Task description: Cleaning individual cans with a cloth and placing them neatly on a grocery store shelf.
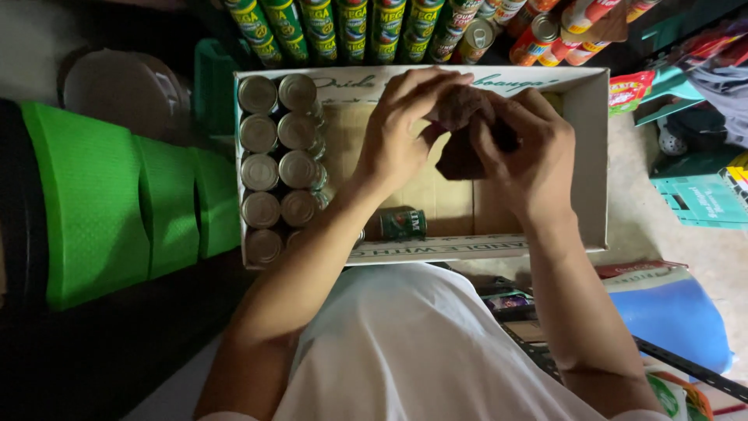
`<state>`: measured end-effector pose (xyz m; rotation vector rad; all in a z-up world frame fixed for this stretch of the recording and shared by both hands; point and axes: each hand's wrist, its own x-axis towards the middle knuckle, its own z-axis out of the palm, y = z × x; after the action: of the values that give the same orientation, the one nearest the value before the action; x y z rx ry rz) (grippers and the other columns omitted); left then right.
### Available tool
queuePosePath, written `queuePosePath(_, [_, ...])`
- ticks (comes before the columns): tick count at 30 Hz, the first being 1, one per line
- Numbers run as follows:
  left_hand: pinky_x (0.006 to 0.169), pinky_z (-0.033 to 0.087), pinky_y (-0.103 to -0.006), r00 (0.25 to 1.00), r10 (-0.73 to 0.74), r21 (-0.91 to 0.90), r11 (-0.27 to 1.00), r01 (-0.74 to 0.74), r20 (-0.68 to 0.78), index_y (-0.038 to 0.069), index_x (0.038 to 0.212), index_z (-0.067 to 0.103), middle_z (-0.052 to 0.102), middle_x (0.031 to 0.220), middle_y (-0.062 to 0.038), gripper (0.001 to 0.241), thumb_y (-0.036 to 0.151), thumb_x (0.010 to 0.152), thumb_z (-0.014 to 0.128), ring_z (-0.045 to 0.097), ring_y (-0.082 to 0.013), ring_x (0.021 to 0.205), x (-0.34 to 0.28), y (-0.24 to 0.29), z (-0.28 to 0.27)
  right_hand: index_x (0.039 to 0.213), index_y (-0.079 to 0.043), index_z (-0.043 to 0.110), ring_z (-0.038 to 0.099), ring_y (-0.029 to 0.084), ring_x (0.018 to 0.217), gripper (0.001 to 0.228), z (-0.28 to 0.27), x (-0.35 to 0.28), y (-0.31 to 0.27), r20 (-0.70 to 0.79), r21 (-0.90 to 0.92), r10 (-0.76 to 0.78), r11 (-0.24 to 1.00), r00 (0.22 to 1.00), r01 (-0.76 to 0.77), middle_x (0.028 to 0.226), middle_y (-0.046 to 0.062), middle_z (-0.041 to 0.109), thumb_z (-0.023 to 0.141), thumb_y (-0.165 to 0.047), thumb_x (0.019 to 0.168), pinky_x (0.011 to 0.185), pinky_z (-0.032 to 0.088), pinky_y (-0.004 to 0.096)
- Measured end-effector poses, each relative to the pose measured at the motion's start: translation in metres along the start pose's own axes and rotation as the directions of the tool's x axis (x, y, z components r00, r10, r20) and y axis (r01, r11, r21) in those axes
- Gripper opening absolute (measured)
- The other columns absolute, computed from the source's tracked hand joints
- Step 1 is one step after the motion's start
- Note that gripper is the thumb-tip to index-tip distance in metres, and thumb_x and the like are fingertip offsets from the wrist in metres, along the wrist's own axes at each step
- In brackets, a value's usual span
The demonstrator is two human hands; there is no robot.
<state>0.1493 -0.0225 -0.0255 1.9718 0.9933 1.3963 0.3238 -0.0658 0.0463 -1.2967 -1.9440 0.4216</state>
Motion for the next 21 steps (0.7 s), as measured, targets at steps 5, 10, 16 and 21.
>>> queuePosePath(5, [0.106,0.053,-0.0322,0.997,-0.065,0.036,0.997,0.067,-0.044,0.022,0.134,0.065,0.062,0.128,-0.001,0.066,-0.015,0.08,0.075,0.063,-0.0207,0.118,-0.001,0.006,-0.004,0.11,0.011,0.07,0.055,0.021,0.075,0.022,0.004,-0.003,-0.019,0.099,0.127,0.042,0.99,0.994,-0.055,0.102,0.015,0.068,0.072,0.002,0.089,0.069,0.046,0.03])
queuePosePath(10, [0.104,0.05,-0.0323,0.995,-0.095,-0.256,0.962,0.093,0.006,0.016,0.134,0.064,0.058,0.129,-0.003,0.052,0.036,0.088,0.051,0.058,-0.0191,0.119,-0.006,-0.005,0.003,0.112,0.012,0.075,0.045,0.019,0.066,0.02,0.01,-0.003,-0.008,0.017,0.075,0.022,0.997,1.0,-0.023,0.088,0.013,0.058,0.071,0.004,0.094,0.058,0.037,0.03])
queuePosePath(16, [0.11,0.057,-0.0328,0.998,-0.04,0.115,0.992,0.046,-0.055,0.023,0.14,0.056,0.063,0.13,-0.003,0.077,-0.014,0.078,0.08,0.064,-0.0218,0.121,0.001,-0.013,0.001,0.118,0.006,0.073,0.048,0.02,0.071,0.025,0.005,-0.011,0.017,0.042,0.045,0.126,0.991,0.991,-0.128,0.095,0.011,0.06,0.071,0.0,0.094,0.062,0.041,0.031])
queuePosePath(21, [0.106,0.059,-0.0338,0.989,-0.118,-0.045,0.992,0.115,-0.085,0.022,0.143,0.054,0.049,0.137,-0.007,0.063,0.011,0.089,0.084,0.058,-0.0225,0.125,0.003,-0.004,0.0,0.13,-0.007,0.072,0.054,0.023,0.071,0.041,-0.001,-0.032,0.045,0.145,-0.077,0.265,0.964,0.953,-0.256,0.094,0.01,0.066,0.076,-0.011,0.089,0.065,0.046,0.034])
